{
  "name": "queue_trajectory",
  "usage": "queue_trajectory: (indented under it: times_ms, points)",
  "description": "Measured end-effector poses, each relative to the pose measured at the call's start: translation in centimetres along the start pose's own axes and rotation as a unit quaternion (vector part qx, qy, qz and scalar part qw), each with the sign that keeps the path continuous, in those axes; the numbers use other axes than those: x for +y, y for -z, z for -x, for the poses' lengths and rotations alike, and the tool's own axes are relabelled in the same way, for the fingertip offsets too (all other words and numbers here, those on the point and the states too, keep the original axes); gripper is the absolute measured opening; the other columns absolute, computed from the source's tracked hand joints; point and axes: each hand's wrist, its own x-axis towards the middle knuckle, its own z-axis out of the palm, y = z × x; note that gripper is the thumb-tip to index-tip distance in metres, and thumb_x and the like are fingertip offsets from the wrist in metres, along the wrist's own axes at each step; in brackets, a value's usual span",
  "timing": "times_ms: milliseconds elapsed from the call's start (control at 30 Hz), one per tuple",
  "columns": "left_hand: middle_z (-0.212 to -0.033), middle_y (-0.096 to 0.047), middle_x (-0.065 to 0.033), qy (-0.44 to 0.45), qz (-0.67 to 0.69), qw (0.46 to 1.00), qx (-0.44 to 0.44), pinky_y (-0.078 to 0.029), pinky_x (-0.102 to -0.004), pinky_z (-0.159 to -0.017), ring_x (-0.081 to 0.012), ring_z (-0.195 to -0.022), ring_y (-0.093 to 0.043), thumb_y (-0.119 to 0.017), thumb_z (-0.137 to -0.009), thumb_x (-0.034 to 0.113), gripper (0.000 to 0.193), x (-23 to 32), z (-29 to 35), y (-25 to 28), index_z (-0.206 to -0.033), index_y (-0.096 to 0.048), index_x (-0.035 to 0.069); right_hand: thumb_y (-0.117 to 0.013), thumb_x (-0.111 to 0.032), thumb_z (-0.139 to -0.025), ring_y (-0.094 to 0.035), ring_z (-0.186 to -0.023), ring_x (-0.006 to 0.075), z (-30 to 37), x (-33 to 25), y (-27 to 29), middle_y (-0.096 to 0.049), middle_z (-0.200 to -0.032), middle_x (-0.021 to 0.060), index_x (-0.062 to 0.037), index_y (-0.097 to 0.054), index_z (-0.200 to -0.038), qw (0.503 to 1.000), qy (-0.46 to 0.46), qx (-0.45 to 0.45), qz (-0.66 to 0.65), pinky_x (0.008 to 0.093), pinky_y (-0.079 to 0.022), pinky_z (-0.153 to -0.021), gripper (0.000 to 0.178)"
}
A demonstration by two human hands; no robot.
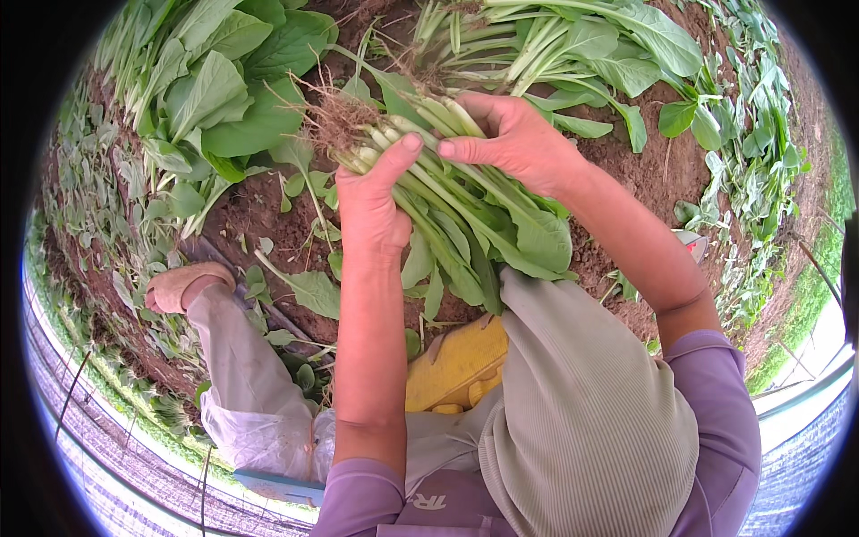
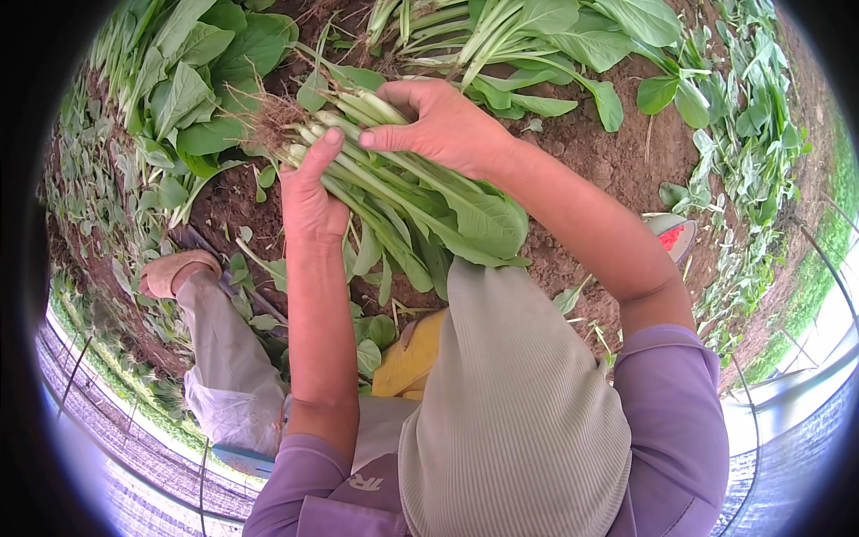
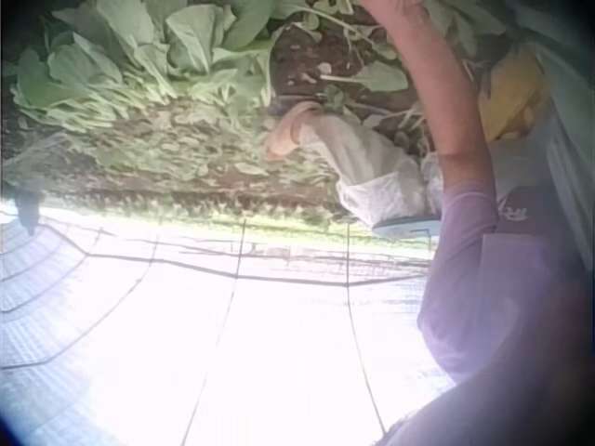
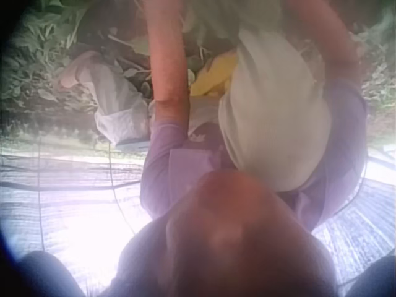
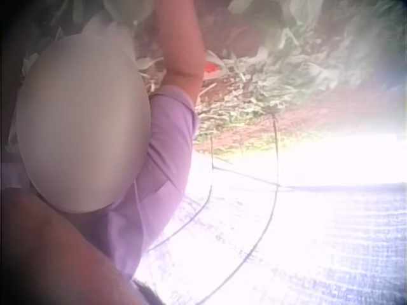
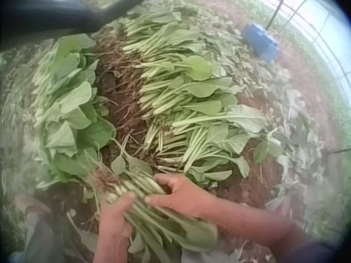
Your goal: The person harvests leafy green vegetables by pulling them from the soil, gathers them into bundles, and ties them with rubber bands. The person works in a garden bed, repeatedly picking vegetables and organizing them into neat bunches.
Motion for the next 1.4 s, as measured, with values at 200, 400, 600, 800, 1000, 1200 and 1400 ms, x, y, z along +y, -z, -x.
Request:
queue_trajectory:
  times_ms: [200,400,600,800,1000,1200,1400]
  points:
    - [-0.087,-0.06,-0.0081,-0.014,-0.006,1.0,0.003,-0.049,-0.0296,-0.07,-0.0167,-0.077,-0.059,-0.063,-0.065,-0.007,0.033,-0.4,-0.1,0.0,-0.096,-0.055,0.001,-0.067,-0.019,-0.073,-0.052,-0.069,0.0087,-0.1,-0.3,-0.1,-0.058,-0.08,0.0039,0.0001,-0.056,-0.096,1.0,-0.02,-0.001,0.002,0.0226,-0.043,-0.063,0.032]
    - [-0.085,-0.06,-0.0091,0.013,-0.009,0.999,-0.037,-0.05,-0.0302,-0.067,-0.0176,-0.075,-0.059,-0.063,-0.065,-0.007,0.032,-0.2,0.1,0.6,-0.095,-0.054,0.0,-0.062,-0.022,-0.077,-0.048,-0.066,0.0061,-0.3,-0.2,-0.1,-0.054,-0.076,0.0002,-0.0027,-0.052,-0.096,0.998,-0.022,-0.004,-0.062,0.02,-0.04,-0.055,0.029]
    - [-0.083,-0.059,-0.0073,0.009,-0.008,0.999,-0.032,-0.049,-0.0291,-0.067,-0.0161,-0.074,-0.058,-0.063,-0.065,-0.005,0.029,0.1,0.4,-0.1,-0.092,-0.054,0.001,-0.062,-0.022,-0.077,-0.047,-0.058,0.0057,-0.1,-0.4,-0.3,-0.052,-0.071,-0.0012,-0.0034,-0.053,-0.095,1.0,-0.01,-0.007,-0.007,0.019,-0.039,-0.05,0.027]
    - [-0.089,-0.058,-0.0076,-0.033,-0.044,0.998,-0.035,-0.047,-0.028,-0.07,-0.0148,-0.078,-0.056,-0.064,-0.064,-0.005,0.035,-0.1,0.6,0.8,-0.096,-0.053,0.001,-0.062,-0.02,-0.077,-0.044,-0.047,0.0059,0.6,-1.6,0.9,-0.051,-0.062,-0.0006,-0.0022,-0.056,-0.085,0.996,-0.037,0.021,0.082,0.0191,-0.035,-0.043,0.021]
    - [-0.094,-0.057,-0.0074,-0.041,-0.062,0.996,-0.048,-0.046,-0.0277,-0.074,-0.0145,-0.084,-0.055,-0.065,-0.061,-0.007,0.04,-0.1,0.6,0.1,-0.098,-0.053,0.001,-0.062,-0.021,-0.077,-0.042,-0.045,0.0053,0.8,-1.2,1.1,-0.051,-0.06,0.0002,-0.0012,-0.057,-0.081,0.981,-0.028,0.019,0.189,0.0192,-0.034,-0.042,0.021]
    - [-0.089,-0.058,-0.0056,-0.05,-0.077,0.994,-0.053,-0.046,-0.027,-0.072,-0.0141,-0.08,-0.056,-0.066,-0.061,-0.008,0.038,-0.3,0.5,0.1,-0.096,-0.054,0.001,-0.062,-0.023,-0.077,-0.042,-0.045,0.005,1.1,-1.7,0.7,-0.052,-0.061,0.0001,-0.0014,-0.057,-0.081,0.978,-0.019,0.012,0.209,0.019,-0.033,-0.041,0.022]
    - [-0.085,-0.059,-0.0045,-0.041,-0.076,0.995,-0.058,-0.047,-0.0261,-0.07,-0.0125,-0.075,-0.057,-0.066,-0.061,-0.007,0.036,-0.1,0.6,-0.2,-0.094,-0.055,0.001,-0.062,-0.024,-0.077,-0.041,-0.043,0.005,1.3,-1.4,1.6,-0.052,-0.061,0.0014,-0.003,-0.057,-0.084,0.995,-0.087,-0.038,0.012,0.0178,-0.03,-0.039,0.023]
